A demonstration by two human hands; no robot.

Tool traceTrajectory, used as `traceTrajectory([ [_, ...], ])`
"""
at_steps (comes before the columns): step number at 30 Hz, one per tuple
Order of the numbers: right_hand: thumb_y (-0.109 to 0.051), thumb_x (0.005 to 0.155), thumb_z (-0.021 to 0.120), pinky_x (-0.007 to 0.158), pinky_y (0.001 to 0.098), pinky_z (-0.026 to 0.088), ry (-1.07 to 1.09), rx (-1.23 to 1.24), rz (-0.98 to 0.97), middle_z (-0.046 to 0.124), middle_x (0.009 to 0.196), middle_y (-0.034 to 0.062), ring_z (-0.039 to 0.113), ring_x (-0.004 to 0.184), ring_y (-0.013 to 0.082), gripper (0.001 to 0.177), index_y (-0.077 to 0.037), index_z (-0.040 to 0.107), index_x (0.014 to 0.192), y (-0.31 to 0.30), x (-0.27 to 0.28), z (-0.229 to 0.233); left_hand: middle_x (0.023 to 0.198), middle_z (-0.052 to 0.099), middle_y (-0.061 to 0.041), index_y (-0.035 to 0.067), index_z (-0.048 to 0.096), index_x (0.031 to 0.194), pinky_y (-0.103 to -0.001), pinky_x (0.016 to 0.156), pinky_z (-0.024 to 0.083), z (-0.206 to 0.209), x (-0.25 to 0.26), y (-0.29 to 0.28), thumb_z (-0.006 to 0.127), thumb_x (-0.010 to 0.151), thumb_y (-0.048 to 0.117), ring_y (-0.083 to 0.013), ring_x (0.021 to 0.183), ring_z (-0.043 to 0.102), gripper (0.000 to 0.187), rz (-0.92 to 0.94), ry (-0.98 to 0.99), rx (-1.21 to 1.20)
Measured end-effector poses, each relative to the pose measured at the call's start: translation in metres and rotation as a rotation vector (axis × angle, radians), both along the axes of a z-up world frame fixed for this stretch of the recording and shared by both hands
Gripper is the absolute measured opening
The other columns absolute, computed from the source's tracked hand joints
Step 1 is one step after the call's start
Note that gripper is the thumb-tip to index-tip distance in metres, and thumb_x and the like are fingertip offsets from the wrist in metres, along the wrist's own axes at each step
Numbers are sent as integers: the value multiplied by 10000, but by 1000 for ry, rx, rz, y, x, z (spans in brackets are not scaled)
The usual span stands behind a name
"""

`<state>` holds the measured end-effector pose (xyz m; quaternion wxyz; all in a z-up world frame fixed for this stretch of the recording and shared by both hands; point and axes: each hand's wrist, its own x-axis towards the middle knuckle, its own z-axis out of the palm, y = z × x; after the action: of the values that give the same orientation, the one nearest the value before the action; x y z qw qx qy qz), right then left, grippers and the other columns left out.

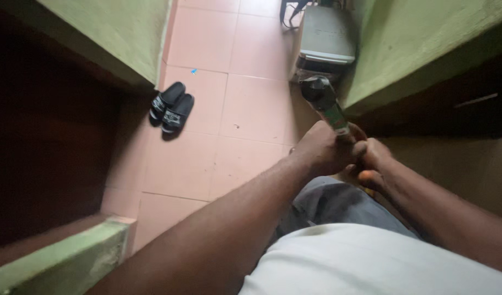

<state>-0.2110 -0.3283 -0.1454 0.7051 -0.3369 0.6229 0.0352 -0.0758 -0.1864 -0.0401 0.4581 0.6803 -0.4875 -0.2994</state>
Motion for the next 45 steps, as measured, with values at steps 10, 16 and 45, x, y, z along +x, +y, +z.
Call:
traceTrajectory([
  [10, -154, 935, 547, 374, 245, 334, -211, 92, 410, 507, 690, -21, 445, 477, 85, 126, -155, 636, 1024, -53, 83, -3, 848, 799, -116, 91, 789, 969, -321, 704, 634, 27, 20, -38, 649, 849, 284, -196, 749, 789, 267, 432, 56, 191],
  [16, -230, 1015, 468, 365, 216, 320, -22, 79, 483, 515, 711, 17, 427, 493, 82, 182, -79, 562, 977, -28, 101, 51, 811, 783, -89, 70, 774, 974, -316, 670, 645, 61, 24, -15, 649, 832, 279, -178, 722, 779, 282, 475, 133, 207],
  [45, -87, 860, 575, 403, 228, 323, -570, 353, 630, 564, 812, 17, 455, 554, 100, 335, -71, 642, 1188, -13, 97, 30, 751, 771, -106, 49, 779, 920, -323, 675, 626, 84, 6, 16, 689, 807, 277, -195, 707, 778, 270, 597, 24, 213],
])
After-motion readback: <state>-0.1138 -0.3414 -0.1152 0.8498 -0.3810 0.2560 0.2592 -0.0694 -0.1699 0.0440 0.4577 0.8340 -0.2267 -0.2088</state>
